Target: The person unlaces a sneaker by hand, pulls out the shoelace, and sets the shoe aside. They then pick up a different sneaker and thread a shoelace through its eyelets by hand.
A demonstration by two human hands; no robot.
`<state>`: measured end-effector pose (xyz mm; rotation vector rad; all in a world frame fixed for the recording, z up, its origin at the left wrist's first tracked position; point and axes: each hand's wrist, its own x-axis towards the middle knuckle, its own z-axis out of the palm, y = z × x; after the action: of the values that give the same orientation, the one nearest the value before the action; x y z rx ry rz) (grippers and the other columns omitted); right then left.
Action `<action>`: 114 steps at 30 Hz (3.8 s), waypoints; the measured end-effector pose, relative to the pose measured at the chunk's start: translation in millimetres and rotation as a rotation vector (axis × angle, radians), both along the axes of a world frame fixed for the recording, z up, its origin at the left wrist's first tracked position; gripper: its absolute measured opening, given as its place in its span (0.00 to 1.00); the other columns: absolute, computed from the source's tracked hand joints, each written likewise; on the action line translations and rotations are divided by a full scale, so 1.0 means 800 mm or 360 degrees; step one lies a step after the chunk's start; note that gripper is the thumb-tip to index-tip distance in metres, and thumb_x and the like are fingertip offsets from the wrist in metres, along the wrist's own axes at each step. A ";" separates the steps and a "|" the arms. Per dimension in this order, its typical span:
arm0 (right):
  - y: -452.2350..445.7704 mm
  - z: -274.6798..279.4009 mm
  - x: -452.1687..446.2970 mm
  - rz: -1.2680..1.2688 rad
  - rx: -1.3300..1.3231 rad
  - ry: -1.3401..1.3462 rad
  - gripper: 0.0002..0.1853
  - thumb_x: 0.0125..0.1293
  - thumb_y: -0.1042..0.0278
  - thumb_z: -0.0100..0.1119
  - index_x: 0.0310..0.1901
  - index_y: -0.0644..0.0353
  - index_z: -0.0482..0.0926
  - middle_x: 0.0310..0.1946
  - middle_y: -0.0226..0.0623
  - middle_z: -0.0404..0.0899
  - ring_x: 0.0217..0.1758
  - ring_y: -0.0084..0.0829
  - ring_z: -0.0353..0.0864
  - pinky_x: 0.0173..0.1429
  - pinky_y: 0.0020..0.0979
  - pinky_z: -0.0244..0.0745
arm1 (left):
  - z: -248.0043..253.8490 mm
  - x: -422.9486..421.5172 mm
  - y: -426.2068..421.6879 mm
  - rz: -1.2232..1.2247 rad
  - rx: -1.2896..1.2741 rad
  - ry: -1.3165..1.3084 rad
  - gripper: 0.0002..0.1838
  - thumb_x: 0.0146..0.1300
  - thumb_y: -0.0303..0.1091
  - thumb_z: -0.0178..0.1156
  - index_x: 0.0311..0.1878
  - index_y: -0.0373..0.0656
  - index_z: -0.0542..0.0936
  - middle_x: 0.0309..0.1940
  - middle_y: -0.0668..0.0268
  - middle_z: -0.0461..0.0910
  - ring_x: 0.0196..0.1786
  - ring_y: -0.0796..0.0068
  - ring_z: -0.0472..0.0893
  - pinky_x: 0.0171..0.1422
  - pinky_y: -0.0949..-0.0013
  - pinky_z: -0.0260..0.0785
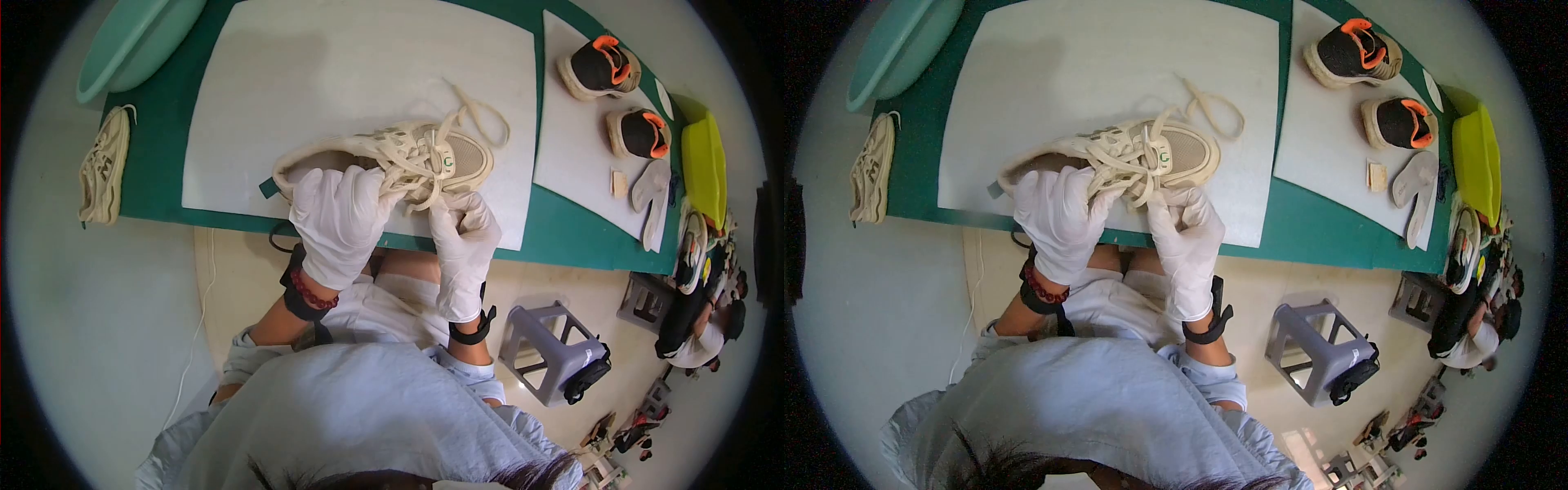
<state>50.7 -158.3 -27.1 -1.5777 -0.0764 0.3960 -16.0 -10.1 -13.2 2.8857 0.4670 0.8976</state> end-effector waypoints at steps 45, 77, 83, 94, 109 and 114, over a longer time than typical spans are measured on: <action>0.003 -0.011 -0.003 -0.0042 -0.0047 -0.0231 0.05 0.70 0.72 0.68 0.41 0.58 0.80 0.27 0.16 0.74 0.29 0.09 0.65 0.34 0.16 0.64 | 0.001 0.001 0.002 -0.0015 0.0008 -0.0031 0.16 0.56 0.43 0.76 0.39 0.52 0.78 0.27 0.72 0.70 0.33 0.69 0.73 0.55 0.62 0.63; 0.001 0.004 0.008 0.0007 0.0115 0.0053 0.06 0.72 0.70 0.71 0.43 0.61 0.85 0.31 0.18 0.81 0.31 0.08 0.69 0.36 0.15 0.65 | 0.002 0.002 0.001 -0.0017 -0.0004 0.0008 0.16 0.55 0.44 0.76 0.40 0.51 0.79 0.28 0.72 0.71 0.33 0.70 0.74 0.54 0.62 0.64; -0.001 0.002 0.008 0.0047 0.0117 0.0034 0.05 0.72 0.71 0.70 0.40 0.60 0.83 0.29 0.17 0.79 0.30 0.08 0.68 0.37 0.16 0.65 | 0.000 0.001 0.001 -0.0003 0.0014 -0.0011 0.16 0.56 0.44 0.75 0.40 0.51 0.79 0.28 0.72 0.71 0.33 0.69 0.74 0.54 0.61 0.64; -0.001 -0.004 0.007 0.0053 0.0068 -0.0051 0.06 0.72 0.72 0.69 0.38 0.58 0.81 0.28 0.16 0.77 0.30 0.08 0.67 0.35 0.16 0.65 | 0.002 0.002 0.001 -0.0024 0.0014 -0.0033 0.15 0.57 0.44 0.75 0.39 0.51 0.79 0.27 0.71 0.69 0.33 0.69 0.73 0.53 0.62 0.64; -0.017 0.025 0.001 0.0491 -0.0655 -0.0192 0.07 0.70 0.73 0.69 0.33 0.61 0.82 0.27 0.20 0.80 0.29 0.12 0.71 0.35 0.21 0.71 | 0.004 0.003 0.000 -0.0007 0.0003 -0.0044 0.15 0.57 0.45 0.75 0.38 0.52 0.78 0.26 0.72 0.69 0.32 0.69 0.73 0.54 0.62 0.64; -0.048 0.048 0.020 0.0539 -0.0345 -0.0009 0.09 0.69 0.71 0.68 0.31 0.61 0.82 0.31 0.26 0.84 0.31 0.17 0.76 0.38 0.23 0.74 | -0.001 0.002 0.001 0.0001 0.0023 -0.0065 0.16 0.56 0.45 0.76 0.38 0.52 0.78 0.26 0.72 0.70 0.33 0.69 0.73 0.57 0.62 0.64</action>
<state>67.0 -197.1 11.5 -1.7836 -0.3173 0.6825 -14.0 -9.0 -14.2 2.8740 0.4596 0.9622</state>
